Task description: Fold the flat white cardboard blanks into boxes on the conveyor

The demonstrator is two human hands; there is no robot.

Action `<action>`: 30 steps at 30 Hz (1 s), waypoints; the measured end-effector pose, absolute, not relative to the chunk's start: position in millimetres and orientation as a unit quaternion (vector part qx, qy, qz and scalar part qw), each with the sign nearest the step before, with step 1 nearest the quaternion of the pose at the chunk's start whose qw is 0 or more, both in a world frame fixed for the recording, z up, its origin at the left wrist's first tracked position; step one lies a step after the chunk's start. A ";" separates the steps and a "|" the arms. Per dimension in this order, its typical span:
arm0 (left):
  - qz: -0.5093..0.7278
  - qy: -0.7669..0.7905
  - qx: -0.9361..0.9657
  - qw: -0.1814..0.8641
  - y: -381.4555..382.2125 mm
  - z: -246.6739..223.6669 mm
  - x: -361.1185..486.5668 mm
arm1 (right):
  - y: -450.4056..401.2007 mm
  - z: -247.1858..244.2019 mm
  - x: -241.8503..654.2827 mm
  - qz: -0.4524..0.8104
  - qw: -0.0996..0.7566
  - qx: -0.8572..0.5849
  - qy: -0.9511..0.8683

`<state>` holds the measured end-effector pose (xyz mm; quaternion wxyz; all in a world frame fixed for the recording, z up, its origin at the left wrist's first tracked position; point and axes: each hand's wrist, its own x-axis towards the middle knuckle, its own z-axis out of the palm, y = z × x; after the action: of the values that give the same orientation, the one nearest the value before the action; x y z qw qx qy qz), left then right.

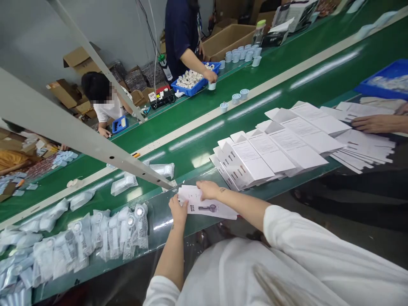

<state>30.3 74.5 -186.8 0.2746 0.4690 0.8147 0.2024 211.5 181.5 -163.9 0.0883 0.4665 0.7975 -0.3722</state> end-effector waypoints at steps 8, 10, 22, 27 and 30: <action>0.345 0.756 0.474 0.292 70.2 -126.6 29.0 | 146.8 -105.1 227.5 -0.456 -0.015 0.374 0.808; 0.362 0.750 0.474 0.284 64.4 -104.5 26.6 | 136.7 -94.6 227.8 -0.461 -0.049 0.371 0.805; 0.263 0.552 0.494 0.618 33.8 -0.2 -14.1 | 103.7 -58.4 234.7 -0.500 -0.107 0.222 0.830; 0.269 0.522 0.600 0.543 26.5 12.3 -0.3 | 113.8 -61.2 236.1 -0.583 -0.035 0.163 0.796; 0.216 0.523 0.632 0.530 22.0 28.1 0.9 | 124.1 -61.5 231.2 -0.627 0.029 0.103 0.772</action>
<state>0.9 22.0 28.1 0.5300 0.6319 0.5227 0.2158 231.2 124.1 -61.5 0.0295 0.1030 0.7718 -0.6267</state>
